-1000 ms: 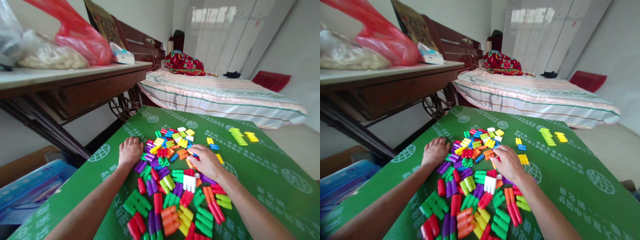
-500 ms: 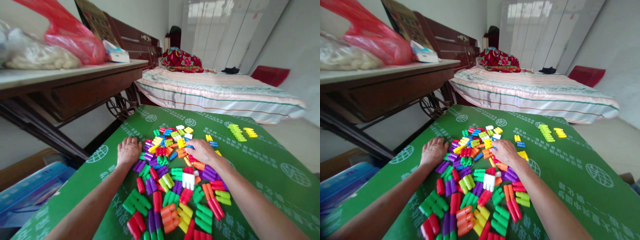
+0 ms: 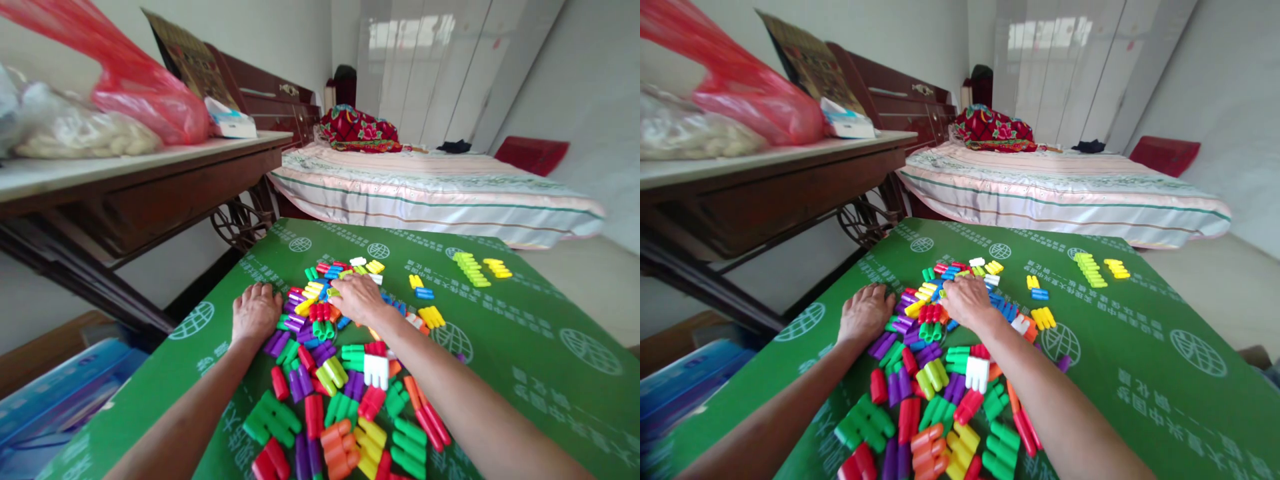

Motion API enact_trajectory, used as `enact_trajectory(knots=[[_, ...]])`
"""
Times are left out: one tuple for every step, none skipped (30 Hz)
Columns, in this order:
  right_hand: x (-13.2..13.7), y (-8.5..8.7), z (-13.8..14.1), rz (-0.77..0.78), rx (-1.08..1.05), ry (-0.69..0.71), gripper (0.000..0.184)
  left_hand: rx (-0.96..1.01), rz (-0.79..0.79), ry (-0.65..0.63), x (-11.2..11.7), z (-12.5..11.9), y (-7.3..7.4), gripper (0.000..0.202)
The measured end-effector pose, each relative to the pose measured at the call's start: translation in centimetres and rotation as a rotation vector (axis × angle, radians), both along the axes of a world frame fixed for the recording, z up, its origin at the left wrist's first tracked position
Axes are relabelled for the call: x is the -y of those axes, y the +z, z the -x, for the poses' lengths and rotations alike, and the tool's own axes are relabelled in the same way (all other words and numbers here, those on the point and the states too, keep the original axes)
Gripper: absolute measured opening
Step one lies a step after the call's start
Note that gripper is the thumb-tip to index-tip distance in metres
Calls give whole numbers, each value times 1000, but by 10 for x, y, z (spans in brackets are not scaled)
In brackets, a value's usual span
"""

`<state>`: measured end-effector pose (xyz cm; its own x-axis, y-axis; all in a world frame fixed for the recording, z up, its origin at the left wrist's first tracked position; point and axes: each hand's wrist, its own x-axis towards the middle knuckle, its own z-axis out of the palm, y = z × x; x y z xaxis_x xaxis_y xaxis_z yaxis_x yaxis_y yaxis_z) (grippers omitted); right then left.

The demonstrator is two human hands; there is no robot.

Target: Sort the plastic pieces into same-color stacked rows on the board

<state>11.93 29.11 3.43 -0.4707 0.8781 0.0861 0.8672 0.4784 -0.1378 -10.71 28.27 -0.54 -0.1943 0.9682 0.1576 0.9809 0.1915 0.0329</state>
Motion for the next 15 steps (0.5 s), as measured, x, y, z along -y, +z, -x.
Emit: enact_trajectory(knots=[[0,-1,5,0,16,-6,31,-1,0,-1,0,0,0,49],[0,-2,9,3,20,-6,30,-3,0,-1,0,0,0,49],[0,-3,11,8,8,-1,29,-5,-1,-2,1,1,0,49],[0,-4,11,10,-22,6,27,-6,-2,-3,1,1,0,49],[0,-4,8,4,-68,13,27,-7,-3,-4,1,1,0,49],[1,-4,3,-9,-129,16,27,-7,-5,-5,1,2,0,49],[2,-3,-4,-26,-194,9,28,-7,-7,-7,0,2,-1,49],[3,-2,-15,-51,-259,-14,30,-6,-8,-8,0,2,-1,49],[4,-1,-28,-79,-314,-57,33,-4,-9,-7,0,2,-1,49],[5,0,-43,-107,-351,-115,35,-2,-9,-6,-1,2,-1,49],[7,1,-61,-131,-368,-186,37,1,-10,-4,-2,3,-1,49],[9,1,-81,-150,-362,-263,37,5,-9,-3,-2,3,-1,50],[11,0,-101,-160,-335,-341,37,8,-7,-1,-2,3,-1,51],[14,-2,-121,-162,-292,-407,36,12,-5,-2,-3,4,-1,51],[18,-4,-140,-156,-242,-482,37,16,-3,-2,-3,4,-1,52]])
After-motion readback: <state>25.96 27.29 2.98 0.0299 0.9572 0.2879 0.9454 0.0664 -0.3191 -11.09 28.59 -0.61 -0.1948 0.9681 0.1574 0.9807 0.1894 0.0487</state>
